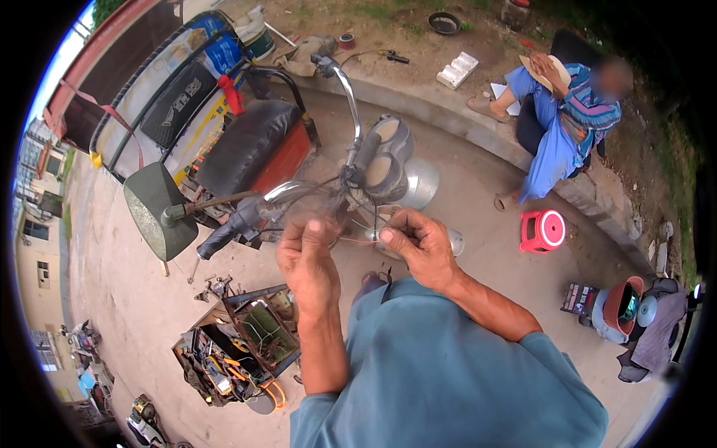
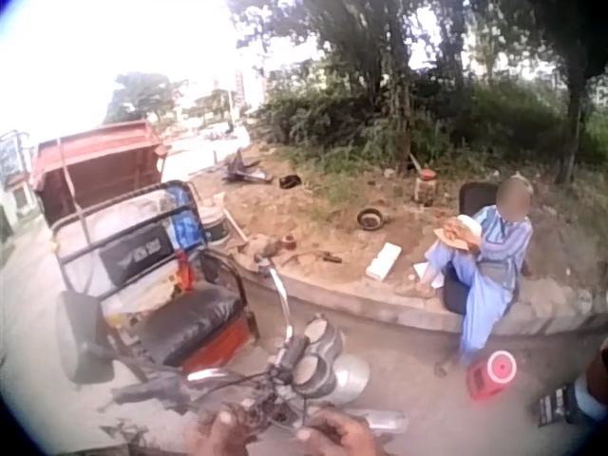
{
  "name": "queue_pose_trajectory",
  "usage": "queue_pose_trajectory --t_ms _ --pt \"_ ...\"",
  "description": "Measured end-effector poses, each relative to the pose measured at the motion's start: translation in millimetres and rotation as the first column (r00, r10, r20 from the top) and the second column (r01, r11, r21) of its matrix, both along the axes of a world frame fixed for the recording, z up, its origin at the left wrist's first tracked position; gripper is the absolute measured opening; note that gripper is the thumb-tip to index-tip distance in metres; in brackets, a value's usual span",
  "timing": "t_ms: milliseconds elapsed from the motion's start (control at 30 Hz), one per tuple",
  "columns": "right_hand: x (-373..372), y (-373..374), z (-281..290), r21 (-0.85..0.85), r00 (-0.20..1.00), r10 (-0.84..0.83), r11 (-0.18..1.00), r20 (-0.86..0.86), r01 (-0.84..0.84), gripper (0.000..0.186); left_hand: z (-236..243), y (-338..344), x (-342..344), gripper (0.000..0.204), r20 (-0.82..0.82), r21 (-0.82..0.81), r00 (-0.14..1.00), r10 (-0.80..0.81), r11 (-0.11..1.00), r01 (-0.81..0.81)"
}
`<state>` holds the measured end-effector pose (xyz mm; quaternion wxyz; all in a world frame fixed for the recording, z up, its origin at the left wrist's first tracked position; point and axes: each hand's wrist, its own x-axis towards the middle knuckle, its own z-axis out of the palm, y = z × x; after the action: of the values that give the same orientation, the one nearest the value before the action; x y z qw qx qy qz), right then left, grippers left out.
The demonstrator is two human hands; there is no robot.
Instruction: The person uses a pair of pliers to strip and twist electrical wires on the handlebars of a motorcycle, then manually adjusts and organizes the wires.
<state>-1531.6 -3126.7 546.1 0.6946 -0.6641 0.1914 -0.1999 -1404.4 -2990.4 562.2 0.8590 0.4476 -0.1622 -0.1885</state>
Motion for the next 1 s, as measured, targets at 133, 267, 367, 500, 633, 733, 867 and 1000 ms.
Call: queue_pose_trajectory --t_ms 133,267,367,500,633,733,867,1000 --pt "-0.4 -5.1 0.3 0.008 1.0 0.021 1.0 0.004 -0.021 0.024 16.0 14.6 15.6 0.021 0.205 0.208 0.979 0.01 0.977 -0.054" --pt "6.6 -1.5 3.1 -0.191 0.998 0.057 0.98 -0.012 -0.059 0.024 41.0 -7.4 2.1 0.016 0.165 0.393 0.979 -0.122 0.918 0.049" --pt "7.8 1.6 4.4 -0.304 0.995 0.096 0.947 -0.039 -0.103 0.024 23.2 4.0 10.7 0.019 0.209 0.432 0.947 -0.245 0.892 0.136" --pt "0.0 -0.8 -4.0 -0.37 0.99 0.086 0.921 -0.113 -0.123 0.024 13.7 16.6 17.0 0.014 0.261 0.373 0.962 -0.073 0.927 -0.031" --pt "-8.0 -15.7 -6.8 -0.176 0.991 0.052 0.982 -0.12 -0.073 0.022 15.0 50.5 40.1 0.016 0.171 0.223 0.98 0.106 0.964 -0.143" --pt "-6.6 -20.4 -7.9 -0.074 0.994 0.056 0.995 -0.09 -0.062 0.021 -8.6 70.6 32.8 0.027 0.178 0.434 0.984 -0.012 0.898 -0.068" --pt "3.8 -17.5 3.9 0.022 0.982 0.156 0.988 -0.109 -0.154 0.022 -32.9 52.1 -3.9 0.039 -0.011 0.456 0.989 -0.147 0.88 0.136" --pt "13.2 -9.5 -3.3 0.063 0.964 0.238 0.971 -0.116 -0.232 0.023 -38.4 37.9 -12.5 0.035 -0.172 0.269 0.973 -0.152 0.943 0.195"
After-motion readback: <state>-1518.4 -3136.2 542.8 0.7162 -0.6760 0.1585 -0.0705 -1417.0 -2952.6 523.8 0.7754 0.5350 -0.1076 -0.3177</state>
